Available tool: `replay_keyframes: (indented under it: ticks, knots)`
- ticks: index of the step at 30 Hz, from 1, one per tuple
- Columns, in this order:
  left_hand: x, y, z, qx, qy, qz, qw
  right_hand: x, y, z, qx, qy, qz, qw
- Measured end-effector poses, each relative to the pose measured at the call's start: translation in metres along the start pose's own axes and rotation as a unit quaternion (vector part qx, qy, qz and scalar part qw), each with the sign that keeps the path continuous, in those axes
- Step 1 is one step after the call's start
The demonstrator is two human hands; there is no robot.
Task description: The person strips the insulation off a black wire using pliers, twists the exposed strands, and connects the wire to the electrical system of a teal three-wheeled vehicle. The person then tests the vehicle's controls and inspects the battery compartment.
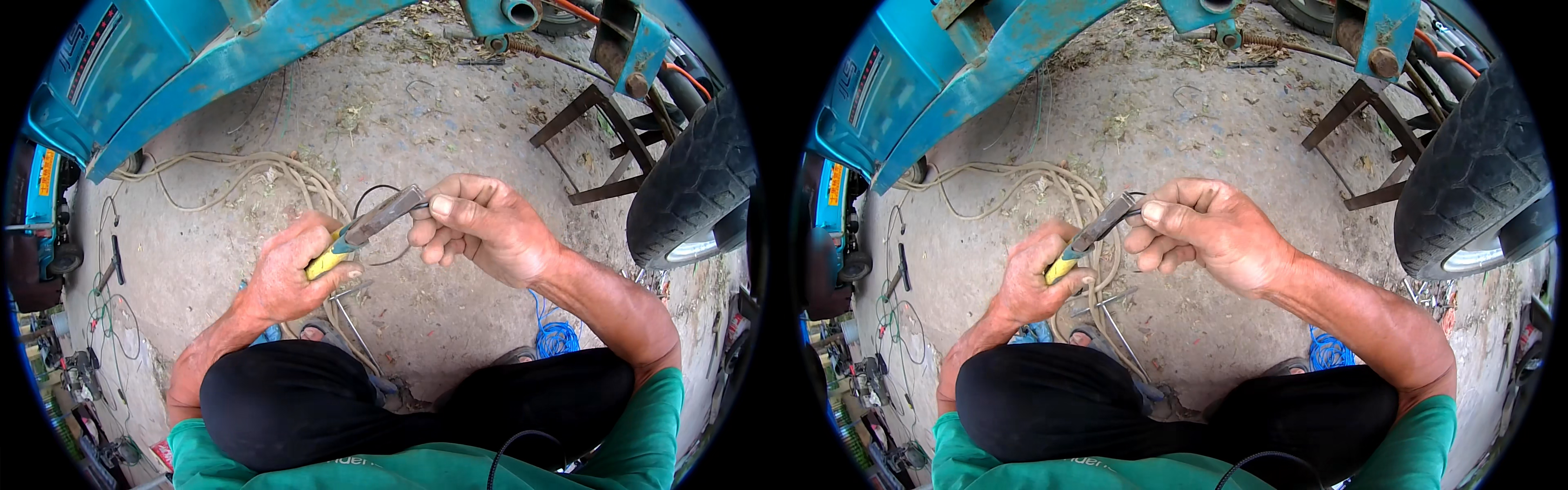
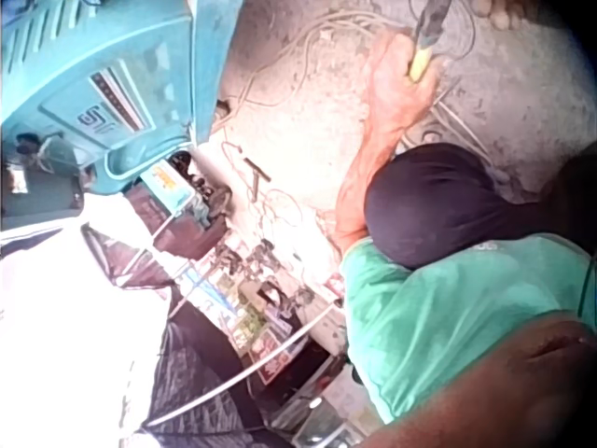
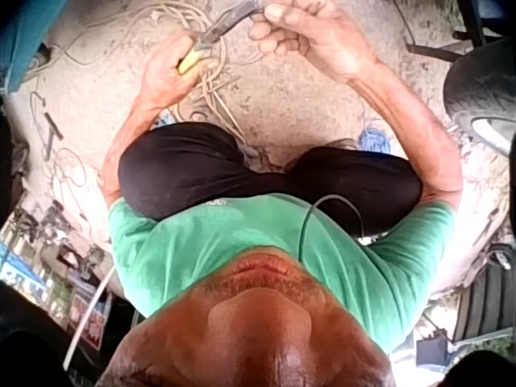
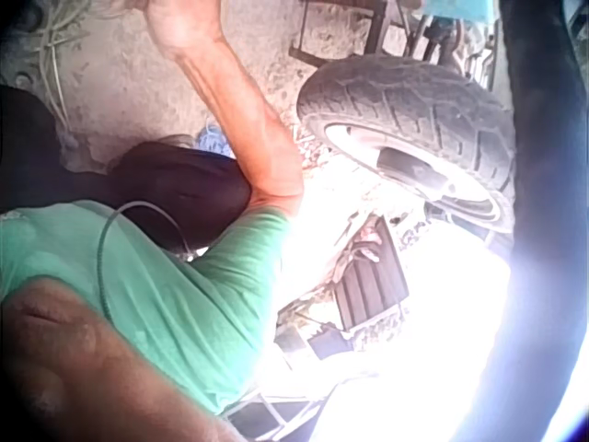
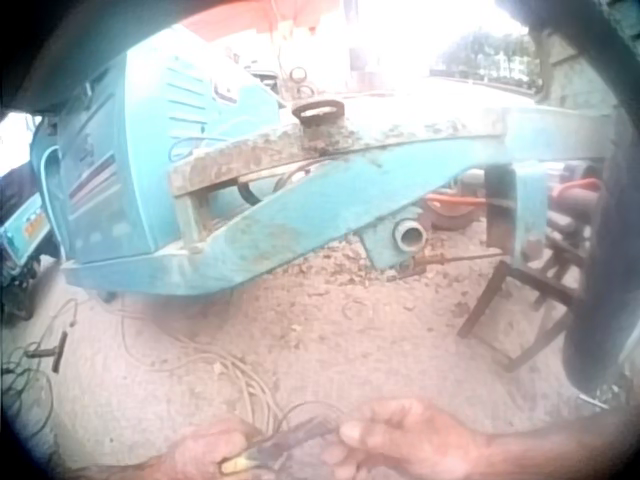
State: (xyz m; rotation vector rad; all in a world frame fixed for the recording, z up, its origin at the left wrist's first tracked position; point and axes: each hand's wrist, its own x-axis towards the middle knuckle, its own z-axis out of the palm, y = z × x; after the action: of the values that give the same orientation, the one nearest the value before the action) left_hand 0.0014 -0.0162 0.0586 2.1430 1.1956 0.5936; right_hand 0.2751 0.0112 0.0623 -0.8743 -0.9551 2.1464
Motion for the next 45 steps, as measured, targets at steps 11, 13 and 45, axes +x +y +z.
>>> replay_keyframes:
  ticks: [11,13,45]
  knots:
    - [0.003,0.006,0.005,0.034,0.012,-0.034,0.999,0.003,0.006,0.022,-0.026,0.111,-0.083,0.99]
    - [0.004,0.007,0.008,0.026,0.016,-0.027,0.999,0.005,0.007,0.022,-0.042,0.118,-0.096,0.987]
    - [-0.001,-0.001,-0.002,0.033,-0.001,0.017,0.999,-0.002,0.008,0.01,-0.257,0.119,-0.165,0.945]
